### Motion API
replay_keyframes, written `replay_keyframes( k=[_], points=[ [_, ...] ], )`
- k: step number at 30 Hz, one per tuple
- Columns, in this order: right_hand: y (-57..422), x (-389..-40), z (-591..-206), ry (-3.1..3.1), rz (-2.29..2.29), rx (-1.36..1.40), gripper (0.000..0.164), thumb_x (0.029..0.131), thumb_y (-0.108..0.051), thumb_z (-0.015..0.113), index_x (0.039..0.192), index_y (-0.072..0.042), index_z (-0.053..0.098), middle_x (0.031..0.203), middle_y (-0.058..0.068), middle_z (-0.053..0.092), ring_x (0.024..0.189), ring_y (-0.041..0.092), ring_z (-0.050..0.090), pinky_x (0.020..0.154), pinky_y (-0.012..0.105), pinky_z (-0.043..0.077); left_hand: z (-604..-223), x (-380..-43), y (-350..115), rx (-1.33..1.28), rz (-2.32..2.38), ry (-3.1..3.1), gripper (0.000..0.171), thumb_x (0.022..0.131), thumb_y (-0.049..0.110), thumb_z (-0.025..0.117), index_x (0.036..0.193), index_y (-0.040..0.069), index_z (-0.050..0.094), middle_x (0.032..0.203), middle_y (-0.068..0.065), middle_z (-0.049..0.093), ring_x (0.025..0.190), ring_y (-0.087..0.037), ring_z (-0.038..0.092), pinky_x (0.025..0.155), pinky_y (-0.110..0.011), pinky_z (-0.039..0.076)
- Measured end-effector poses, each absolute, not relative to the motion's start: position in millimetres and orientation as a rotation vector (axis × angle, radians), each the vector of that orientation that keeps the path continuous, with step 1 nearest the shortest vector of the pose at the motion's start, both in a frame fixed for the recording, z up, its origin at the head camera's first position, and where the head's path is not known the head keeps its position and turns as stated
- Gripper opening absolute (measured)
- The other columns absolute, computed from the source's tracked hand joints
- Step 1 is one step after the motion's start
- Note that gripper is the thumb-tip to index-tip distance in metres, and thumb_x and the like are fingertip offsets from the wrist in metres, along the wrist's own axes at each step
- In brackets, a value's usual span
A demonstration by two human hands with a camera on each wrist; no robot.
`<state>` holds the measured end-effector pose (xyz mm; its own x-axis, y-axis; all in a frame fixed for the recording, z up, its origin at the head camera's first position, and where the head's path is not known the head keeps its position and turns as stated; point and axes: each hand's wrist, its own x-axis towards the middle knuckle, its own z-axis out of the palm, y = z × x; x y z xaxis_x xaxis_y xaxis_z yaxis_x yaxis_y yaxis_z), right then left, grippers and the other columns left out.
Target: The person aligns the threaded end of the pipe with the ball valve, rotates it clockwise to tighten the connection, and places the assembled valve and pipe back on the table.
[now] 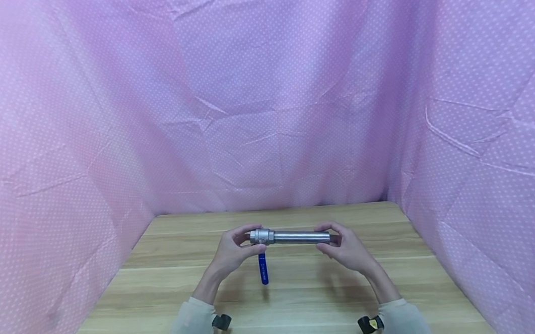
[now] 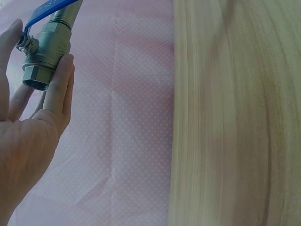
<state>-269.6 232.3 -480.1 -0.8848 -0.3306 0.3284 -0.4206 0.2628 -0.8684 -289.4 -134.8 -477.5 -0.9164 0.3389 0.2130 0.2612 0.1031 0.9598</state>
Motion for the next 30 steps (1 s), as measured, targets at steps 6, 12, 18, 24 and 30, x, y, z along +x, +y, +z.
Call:
replay_keyframes(
  k=[6,12,18,24,30],
  points=[
    [233.0,-269.8,-480.7,-2.424,1.7,0.736,0.034,0.104,-0.001,0.078,0.136,-0.001,0.067,0.113,0.016,0.072,0.08,0.008,0.072,0.062,0.025,0.058,-477.4,-289.2,-134.1,0.622,1.967,2.287,0.061,0.093,0.024,0.096,0.15,0.022,0.073,0.138,-0.012,0.076,0.123,-0.024,0.076,0.095,-0.03,0.069],
    [231.7,-269.0,-479.4,-2.432,1.687,0.721,0.033,0.102,-0.001,0.08,0.134,-0.001,0.069,0.101,0.005,0.072,0.073,0.005,0.066,0.059,0.024,0.055,-476.8,-288.2,-134.0,0.619,1.96,2.3,0.061,0.093,0.024,0.095,0.149,0.023,0.073,0.138,-0.011,0.076,0.123,-0.024,0.076,0.095,-0.03,0.069],
    [231.7,-268.2,-479.4,-2.455,1.681,0.71,0.029,0.104,-0.004,0.079,0.132,-0.002,0.071,0.091,0.0,0.07,0.071,0.005,0.064,0.058,0.026,0.054,-477.2,-287.1,-134.1,0.63,1.965,2.302,0.061,0.093,0.023,0.095,0.149,0.022,0.073,0.138,-0.011,0.076,0.123,-0.024,0.075,0.095,-0.03,0.069],
    [232.3,-269.6,-481.3,-2.444,1.675,0.744,0.022,0.107,-0.004,0.074,0.129,0.0,0.071,0.081,-0.003,0.065,0.069,0.003,0.061,0.057,0.027,0.055,-477.2,-285.4,-133.5,0.629,1.958,2.313,0.06,0.093,0.024,0.095,0.149,0.023,0.073,0.138,-0.01,0.076,0.123,-0.024,0.075,0.096,-0.03,0.068],
    [235.2,-270.0,-483.2,-2.414,1.658,0.827,0.016,0.109,-0.004,0.071,0.125,-0.001,0.073,0.077,0.005,0.067,0.066,0.004,0.061,0.053,0.027,0.052,-476.7,-283.6,-133.0,0.628,1.956,2.316,0.059,0.094,0.024,0.095,0.149,0.023,0.073,0.138,-0.011,0.076,0.122,-0.024,0.075,0.095,-0.03,0.068]
  ],
)
